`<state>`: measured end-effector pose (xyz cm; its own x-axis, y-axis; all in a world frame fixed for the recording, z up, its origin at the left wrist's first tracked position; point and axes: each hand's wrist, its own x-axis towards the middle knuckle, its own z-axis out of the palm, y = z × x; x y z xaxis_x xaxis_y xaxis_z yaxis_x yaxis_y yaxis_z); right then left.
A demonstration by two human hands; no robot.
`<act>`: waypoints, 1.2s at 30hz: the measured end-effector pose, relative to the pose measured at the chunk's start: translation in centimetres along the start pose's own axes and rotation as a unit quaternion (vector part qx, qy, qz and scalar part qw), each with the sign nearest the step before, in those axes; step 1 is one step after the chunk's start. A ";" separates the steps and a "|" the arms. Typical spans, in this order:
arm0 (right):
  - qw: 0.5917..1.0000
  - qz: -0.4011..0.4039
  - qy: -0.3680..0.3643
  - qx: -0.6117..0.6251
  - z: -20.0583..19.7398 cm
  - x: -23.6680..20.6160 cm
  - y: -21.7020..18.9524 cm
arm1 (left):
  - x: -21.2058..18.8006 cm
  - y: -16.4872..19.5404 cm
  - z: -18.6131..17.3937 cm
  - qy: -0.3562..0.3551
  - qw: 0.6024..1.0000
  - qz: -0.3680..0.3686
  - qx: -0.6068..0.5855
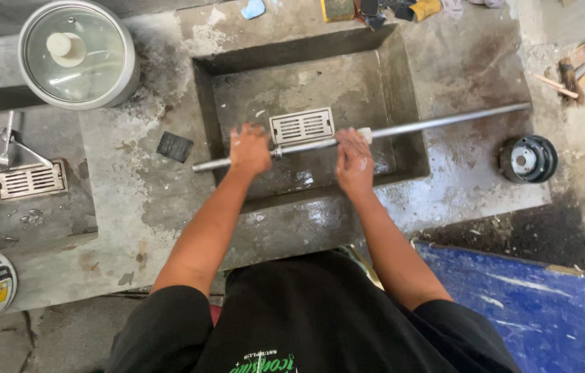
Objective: The person scrubs a long metal rod with a sponge in a concrete utility sink, rinses it under running water, and continues scrubbing different sections. The rod remains in the sink throughout the clip.
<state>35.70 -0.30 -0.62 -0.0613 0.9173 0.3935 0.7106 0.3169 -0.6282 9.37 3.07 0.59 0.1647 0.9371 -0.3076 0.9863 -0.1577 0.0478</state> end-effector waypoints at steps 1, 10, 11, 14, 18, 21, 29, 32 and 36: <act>1.000 -0.006 0.001 0.003 0.4 0.2 -0.4 | 0.2 -0.8 0.0 -0.022 1.000 -0.014 0.003; 0.995 -0.077 -0.030 0.053 5.5 3.2 -5.8 | -2.0 -8.2 -0.6 0.085 0.987 -0.051 0.125; 0.994 -0.085 -0.037 0.057 5.9 3.2 -6.3 | -2.2 -8.2 -0.7 0.066 0.989 -0.047 0.121; 0.993 -0.089 -0.052 0.061 6.4 2.8 -7.2 | -2.4 -6.7 -0.8 0.022 0.993 -0.026 0.116; 0.994 -0.074 -0.046 0.058 5.1 1.2 -6.2 | -1.6 -2.7 -0.2 0.008 0.995 0.018 0.095; 0.998 -0.039 -0.013 0.046 2.6 0.1 -3.8 | -0.9 0.7 0.5 0.029 0.999 0.044 0.000; 0.999 -0.008 0.037 -0.027 -1.6 -0.1 2.0 | -1.3 1.5 -1.4 0.027 0.997 0.051 -0.049; 0.999 -0.018 0.038 -0.034 -0.2 0.9 0.9 | -1.0 0.2 -2.2 -0.012 0.999 -0.016 -0.025; 0.998 -0.061 0.011 0.030 2.7 2.8 -2.4 | -0.3 -2.5 -2.1 0.051 0.993 -0.095 0.053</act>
<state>31.90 2.11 0.17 -0.1289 0.8659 0.4833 0.6558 0.4400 -0.6135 6.87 3.80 2.52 -0.0202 0.9789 -0.2032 0.9946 -0.0010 -0.1038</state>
